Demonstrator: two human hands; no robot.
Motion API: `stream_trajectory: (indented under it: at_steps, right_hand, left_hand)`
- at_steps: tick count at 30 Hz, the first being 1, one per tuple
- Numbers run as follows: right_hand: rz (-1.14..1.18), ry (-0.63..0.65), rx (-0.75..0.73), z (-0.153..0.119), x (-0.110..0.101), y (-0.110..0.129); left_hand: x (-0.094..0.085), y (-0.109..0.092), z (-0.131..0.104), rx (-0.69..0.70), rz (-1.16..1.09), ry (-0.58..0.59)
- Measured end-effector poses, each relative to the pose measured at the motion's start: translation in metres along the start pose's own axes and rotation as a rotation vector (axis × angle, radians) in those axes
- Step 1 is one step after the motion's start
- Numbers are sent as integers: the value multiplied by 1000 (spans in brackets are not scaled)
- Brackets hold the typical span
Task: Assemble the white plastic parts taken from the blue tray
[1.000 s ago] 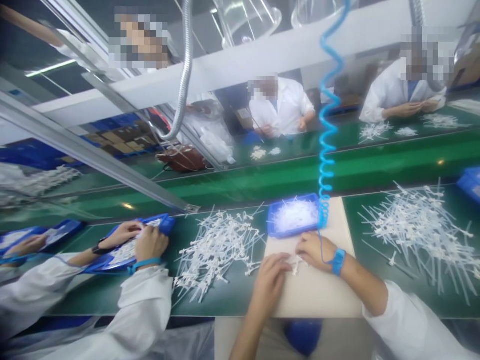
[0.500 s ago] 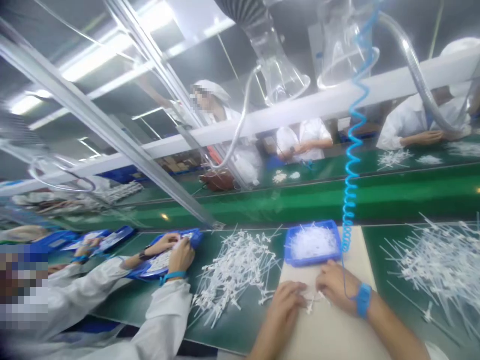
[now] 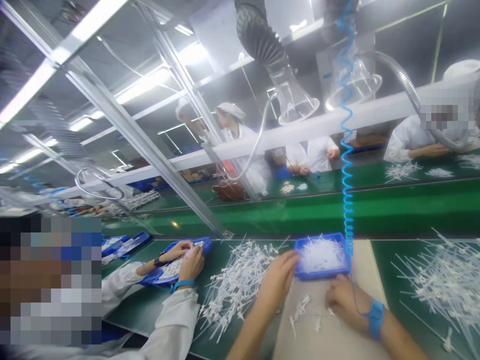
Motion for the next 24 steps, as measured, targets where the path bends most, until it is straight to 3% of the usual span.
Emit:
stream_trajectory:
  at_steps: [4, 9, 13, 18, 24]
  right_hand:
    - [-10, -19, -29, 1, 1, -1]
    - [14, -4, -49, 0, 1, 0]
    - [22, -28, -86, 0, 4, 0]
    - [84, -79, -148, 0, 7, -6]
    - [305, -202, -233, 3, -8, -6]
  left_hand:
    - [7, 16, 35, -100, 112, 325]
    - [13, 14, 43, -124, 172, 441]
    - [11, 15, 44, -154, 156, 417]
    - [5, 17, 46, -172, 13, 280]
    - [8, 10, 45, -69, -87, 111]
Point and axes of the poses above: each hand's wrist, its own z-axis towards the middle knuckle, its own x-axis out of the palm, y = z × x, the point moved 5 cm from there along z, towards the middle knuckle
